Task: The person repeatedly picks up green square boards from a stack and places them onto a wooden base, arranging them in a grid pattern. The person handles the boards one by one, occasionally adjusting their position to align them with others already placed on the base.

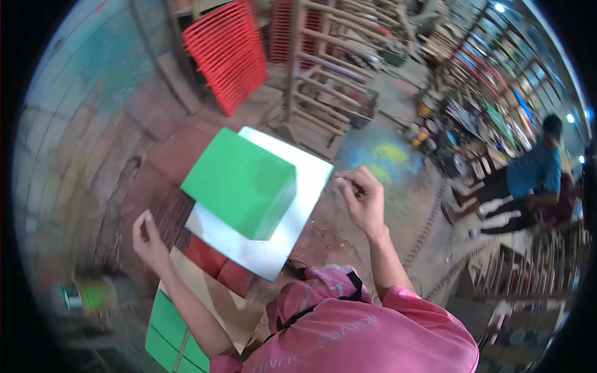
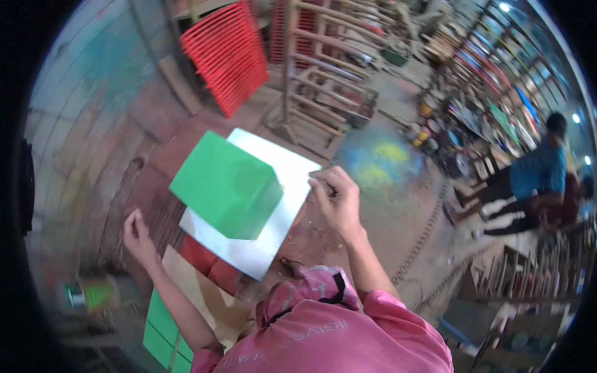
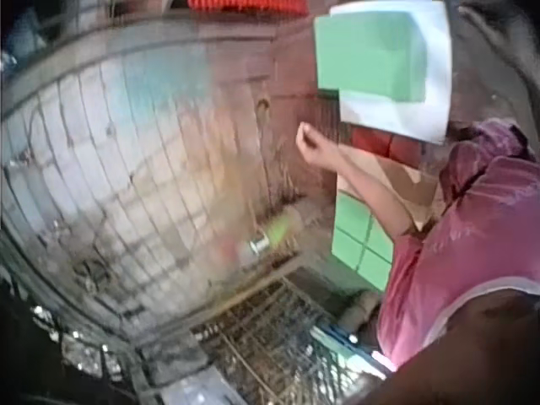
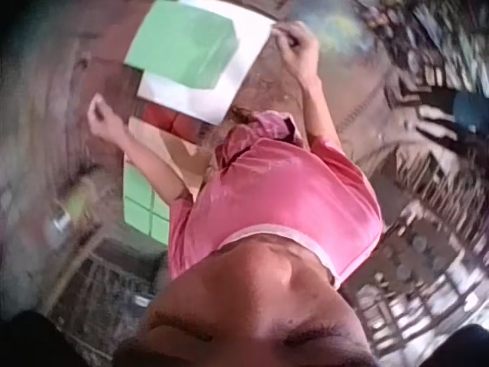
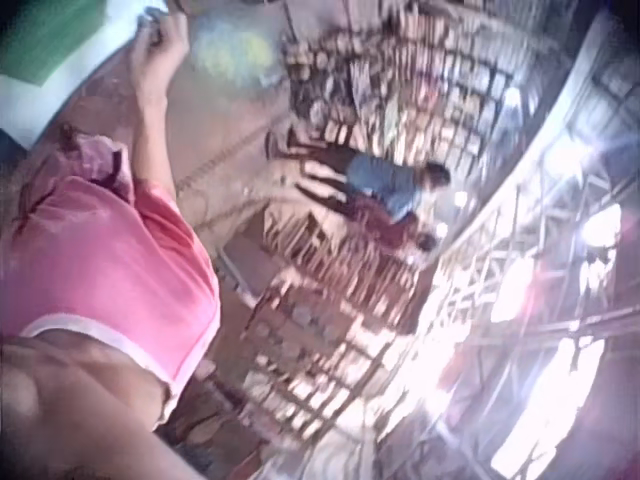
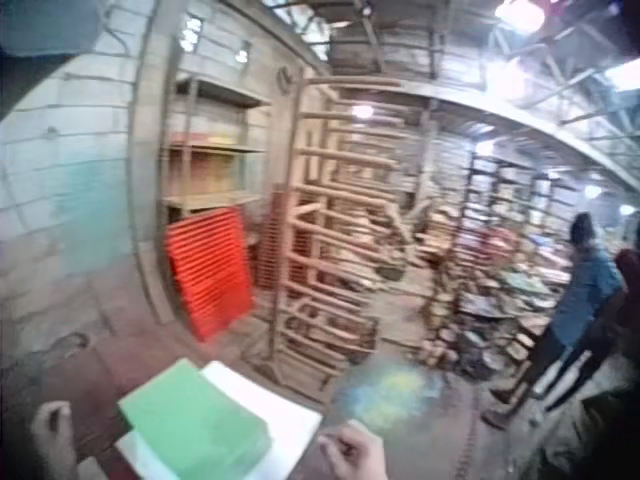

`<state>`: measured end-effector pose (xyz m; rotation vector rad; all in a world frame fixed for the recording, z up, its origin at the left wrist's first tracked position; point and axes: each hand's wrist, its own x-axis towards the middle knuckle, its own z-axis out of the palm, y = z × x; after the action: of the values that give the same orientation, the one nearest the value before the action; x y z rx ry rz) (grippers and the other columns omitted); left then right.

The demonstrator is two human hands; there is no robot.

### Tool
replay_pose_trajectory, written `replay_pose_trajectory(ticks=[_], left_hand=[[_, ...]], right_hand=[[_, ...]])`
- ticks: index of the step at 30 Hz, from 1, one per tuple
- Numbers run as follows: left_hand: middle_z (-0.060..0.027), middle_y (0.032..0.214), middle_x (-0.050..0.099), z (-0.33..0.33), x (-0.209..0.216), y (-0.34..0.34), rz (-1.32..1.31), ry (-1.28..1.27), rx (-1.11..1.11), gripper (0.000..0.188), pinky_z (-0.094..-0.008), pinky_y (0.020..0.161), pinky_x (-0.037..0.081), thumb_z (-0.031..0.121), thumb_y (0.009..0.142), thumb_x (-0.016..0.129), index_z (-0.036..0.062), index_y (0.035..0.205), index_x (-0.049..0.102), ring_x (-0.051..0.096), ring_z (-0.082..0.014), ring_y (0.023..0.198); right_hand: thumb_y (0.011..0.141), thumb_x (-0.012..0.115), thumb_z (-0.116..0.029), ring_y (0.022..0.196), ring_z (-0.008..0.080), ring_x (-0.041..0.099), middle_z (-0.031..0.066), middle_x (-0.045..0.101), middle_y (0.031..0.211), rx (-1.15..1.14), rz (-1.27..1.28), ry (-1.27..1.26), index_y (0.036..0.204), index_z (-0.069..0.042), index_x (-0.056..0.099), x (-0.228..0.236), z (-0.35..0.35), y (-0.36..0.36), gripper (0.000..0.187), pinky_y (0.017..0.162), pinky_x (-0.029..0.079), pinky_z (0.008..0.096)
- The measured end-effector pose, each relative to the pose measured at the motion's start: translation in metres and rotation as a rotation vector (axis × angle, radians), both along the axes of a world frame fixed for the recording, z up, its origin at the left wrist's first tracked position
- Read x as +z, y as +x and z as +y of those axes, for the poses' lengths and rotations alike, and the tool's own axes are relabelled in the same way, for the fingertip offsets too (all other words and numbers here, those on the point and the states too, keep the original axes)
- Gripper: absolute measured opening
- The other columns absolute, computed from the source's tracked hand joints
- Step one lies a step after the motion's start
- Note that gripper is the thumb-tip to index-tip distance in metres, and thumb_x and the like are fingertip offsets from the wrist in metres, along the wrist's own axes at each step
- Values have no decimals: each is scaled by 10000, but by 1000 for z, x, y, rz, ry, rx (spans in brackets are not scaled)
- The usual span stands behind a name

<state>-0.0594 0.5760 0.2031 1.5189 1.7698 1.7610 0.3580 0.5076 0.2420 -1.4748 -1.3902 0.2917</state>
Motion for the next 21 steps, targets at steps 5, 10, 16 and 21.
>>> replay_pose_trajectory(ticks=[5,10,16,21], left_hand=[[-47,937,635,1,4,6,-198,-77,-17,122,-238,798,445,76,897,598,-22,957,639,573,-105,876],[-19,876,571,23,6,29,-92,-37,-136,100,-211,710,413,51,883,607,-36,922,636,520,-75,790],[-5,839,552,41,-4,34,-119,-39,-123,99,-207,681,400,58,873,622,-33,910,637,486,-62,743],[3,801,553,45,-9,29,-88,-36,-88,94,-213,637,388,66,859,633,-22,888,650,481,-63,710]], right_hand=[[812,652,-38,570,95,384,49,546,720,102,-90,67,873,12,661,-4,46,-11,80,516,316,236],[806,653,-28,680,188,518,91,600,764,200,-163,140,847,-3,664,-18,74,-21,50,596,397,289],[783,665,-13,731,243,556,108,599,767,217,-195,138,816,0,653,-22,81,-21,38,663,438,322],[752,681,5,729,264,552,110,589,762,234,-201,146,791,-6,648,-22,83,-24,53,662,448,340]])
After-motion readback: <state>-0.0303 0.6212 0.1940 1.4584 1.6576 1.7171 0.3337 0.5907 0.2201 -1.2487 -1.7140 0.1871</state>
